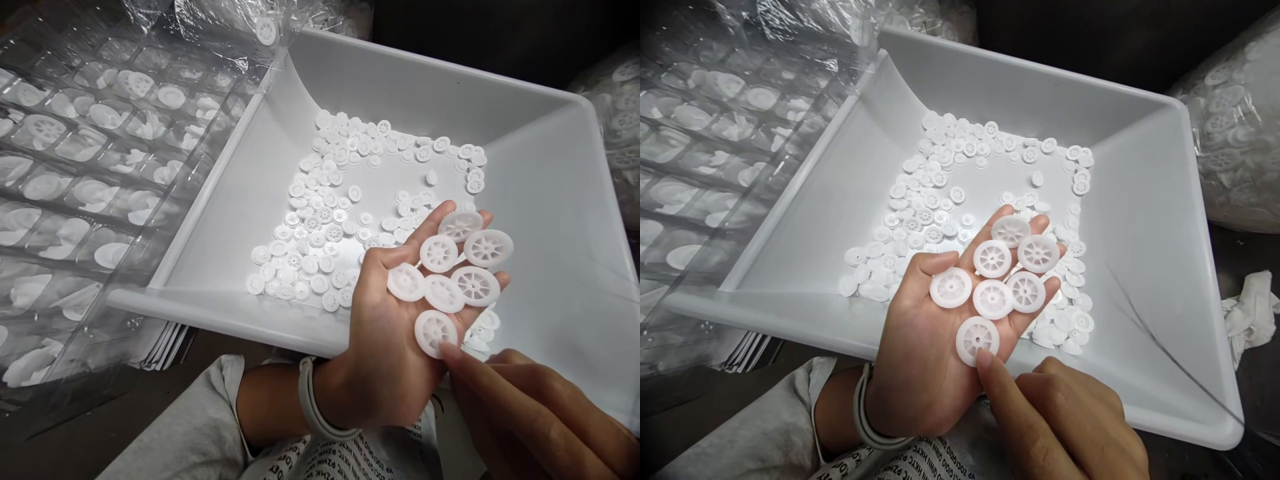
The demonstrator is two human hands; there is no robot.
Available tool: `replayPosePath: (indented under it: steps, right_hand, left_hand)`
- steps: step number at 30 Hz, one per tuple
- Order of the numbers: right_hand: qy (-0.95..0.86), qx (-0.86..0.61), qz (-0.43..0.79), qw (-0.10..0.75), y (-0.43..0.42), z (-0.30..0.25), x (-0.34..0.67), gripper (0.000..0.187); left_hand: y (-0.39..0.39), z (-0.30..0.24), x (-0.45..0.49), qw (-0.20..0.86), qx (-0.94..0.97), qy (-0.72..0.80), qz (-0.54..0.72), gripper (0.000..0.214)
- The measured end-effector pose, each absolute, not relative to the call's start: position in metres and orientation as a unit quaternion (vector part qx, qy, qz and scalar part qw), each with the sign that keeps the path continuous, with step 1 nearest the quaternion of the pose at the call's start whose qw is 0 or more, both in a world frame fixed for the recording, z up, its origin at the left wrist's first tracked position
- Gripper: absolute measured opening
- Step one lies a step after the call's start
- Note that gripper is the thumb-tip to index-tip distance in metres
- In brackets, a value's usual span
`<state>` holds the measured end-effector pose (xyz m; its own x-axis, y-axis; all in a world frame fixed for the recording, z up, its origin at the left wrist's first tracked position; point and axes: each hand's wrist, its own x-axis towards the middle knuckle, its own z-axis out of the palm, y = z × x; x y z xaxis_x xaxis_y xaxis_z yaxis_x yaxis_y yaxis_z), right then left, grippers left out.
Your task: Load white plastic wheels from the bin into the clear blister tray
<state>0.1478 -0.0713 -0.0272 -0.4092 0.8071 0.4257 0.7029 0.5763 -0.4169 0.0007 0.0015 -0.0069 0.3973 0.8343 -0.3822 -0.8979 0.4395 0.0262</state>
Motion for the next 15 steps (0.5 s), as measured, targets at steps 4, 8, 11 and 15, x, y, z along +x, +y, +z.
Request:
replayPosePath:
  steps: [4, 8, 11, 15]
  right_hand:
    - [-0.876, -0.400, 0.060, 0.264, -0.067, -0.025, 0.154, 0.045]
    - [-0.824, -0.464, 0.042, 0.321, -0.072, -0.031, 0.145, 0.040]
    - [-0.821, -0.461, 0.039, 0.333, -0.073, -0.034, 0.140, 0.038]
    - [-0.824, -0.454, 0.086, 0.327, -0.068, -0.027, 0.143, 0.039]
  left_hand:
    - [0.002, -0.007, 0.001, 0.833, -0.088, 0.174, 0.517, 0.052]
    - [0.002, -0.007, 0.001, 0.829, -0.094, 0.172, 0.524, 0.052]
    - [0.002, -0.008, 0.001, 0.831, -0.095, 0.170, 0.521, 0.051]
    - [0.002, -0.008, 0.001, 0.831, -0.090, 0.170, 0.522, 0.051]
